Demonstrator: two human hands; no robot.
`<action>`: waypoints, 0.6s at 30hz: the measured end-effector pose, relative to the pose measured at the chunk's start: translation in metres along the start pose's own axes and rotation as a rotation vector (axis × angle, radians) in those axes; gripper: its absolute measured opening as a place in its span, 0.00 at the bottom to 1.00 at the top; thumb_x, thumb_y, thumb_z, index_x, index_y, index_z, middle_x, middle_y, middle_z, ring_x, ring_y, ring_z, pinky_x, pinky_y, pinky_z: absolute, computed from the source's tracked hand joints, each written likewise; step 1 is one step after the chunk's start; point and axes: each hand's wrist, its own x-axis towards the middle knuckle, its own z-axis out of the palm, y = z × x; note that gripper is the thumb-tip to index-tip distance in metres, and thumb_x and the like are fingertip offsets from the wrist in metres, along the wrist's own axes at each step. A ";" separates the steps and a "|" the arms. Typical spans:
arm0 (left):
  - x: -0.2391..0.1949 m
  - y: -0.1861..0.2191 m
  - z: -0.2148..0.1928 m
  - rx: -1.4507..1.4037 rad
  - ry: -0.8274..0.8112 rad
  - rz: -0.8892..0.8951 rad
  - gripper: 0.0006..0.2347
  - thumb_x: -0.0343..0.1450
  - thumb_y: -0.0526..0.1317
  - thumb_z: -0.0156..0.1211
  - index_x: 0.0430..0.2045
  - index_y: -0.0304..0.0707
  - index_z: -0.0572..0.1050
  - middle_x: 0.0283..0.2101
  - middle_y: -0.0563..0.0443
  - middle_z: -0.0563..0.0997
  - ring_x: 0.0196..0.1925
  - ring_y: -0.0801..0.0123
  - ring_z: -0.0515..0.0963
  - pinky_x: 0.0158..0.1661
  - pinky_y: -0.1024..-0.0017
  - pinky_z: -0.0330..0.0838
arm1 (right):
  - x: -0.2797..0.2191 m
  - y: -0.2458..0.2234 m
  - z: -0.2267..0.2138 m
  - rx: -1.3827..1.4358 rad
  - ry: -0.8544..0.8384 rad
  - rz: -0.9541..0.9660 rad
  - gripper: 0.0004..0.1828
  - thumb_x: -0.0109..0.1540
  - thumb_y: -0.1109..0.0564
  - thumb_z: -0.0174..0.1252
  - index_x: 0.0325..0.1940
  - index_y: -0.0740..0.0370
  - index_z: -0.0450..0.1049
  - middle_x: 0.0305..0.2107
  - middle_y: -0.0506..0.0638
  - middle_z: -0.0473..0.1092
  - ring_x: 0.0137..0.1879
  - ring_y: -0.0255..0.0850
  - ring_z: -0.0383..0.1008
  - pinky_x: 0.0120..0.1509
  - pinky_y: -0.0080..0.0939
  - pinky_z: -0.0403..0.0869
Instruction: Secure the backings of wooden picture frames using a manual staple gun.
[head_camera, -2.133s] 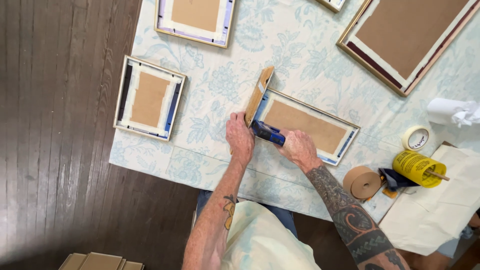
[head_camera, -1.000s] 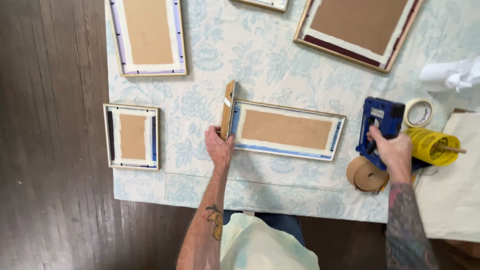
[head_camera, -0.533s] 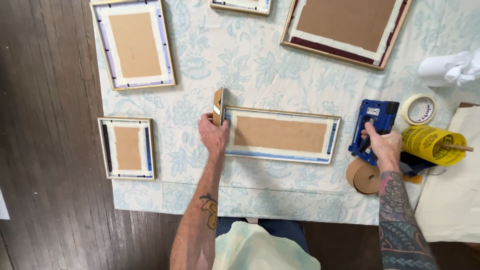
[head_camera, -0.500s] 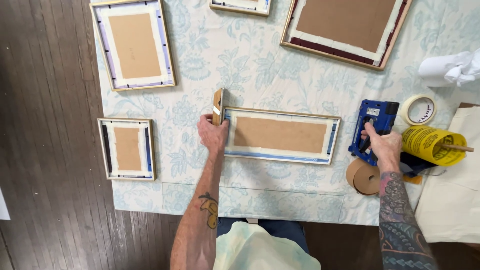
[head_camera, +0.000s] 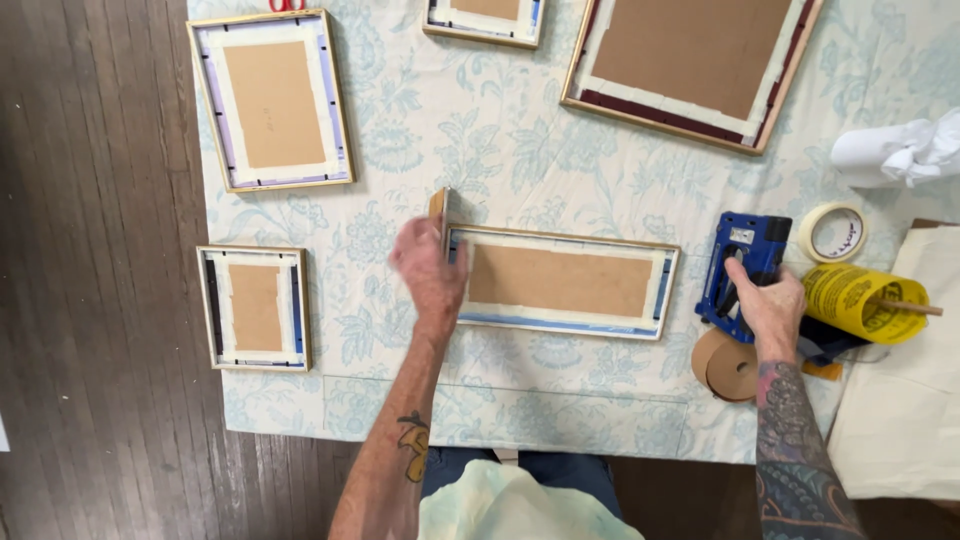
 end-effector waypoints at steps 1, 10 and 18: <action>0.010 0.003 0.006 -0.003 0.006 -0.002 0.21 0.66 0.47 0.71 0.52 0.45 0.78 0.53 0.49 0.73 0.56 0.61 0.69 0.57 0.53 0.60 | -0.001 -0.002 -0.003 0.000 0.001 -0.007 0.26 0.61 0.39 0.68 0.53 0.61 0.80 0.47 0.60 0.77 0.56 0.54 0.75 0.59 0.53 0.70; 0.090 0.004 0.065 0.717 -0.231 0.666 0.03 0.69 0.42 0.66 0.29 0.48 0.84 0.31 0.59 0.77 0.43 0.65 0.69 0.51 0.58 0.59 | -0.037 0.005 -0.028 0.238 0.266 -0.283 0.22 0.70 0.54 0.67 0.62 0.73 0.72 0.52 0.65 0.73 0.59 0.50 0.75 0.62 0.46 0.74; 0.105 0.003 0.092 0.673 -0.053 0.865 0.09 0.69 0.37 0.51 0.24 0.47 0.81 0.32 0.52 0.78 0.40 0.59 0.75 0.53 0.53 0.61 | -0.082 -0.009 -0.055 0.259 0.327 -0.472 0.12 0.72 0.66 0.61 0.59 0.74 0.75 0.54 0.62 0.72 0.62 0.52 0.71 0.63 0.52 0.73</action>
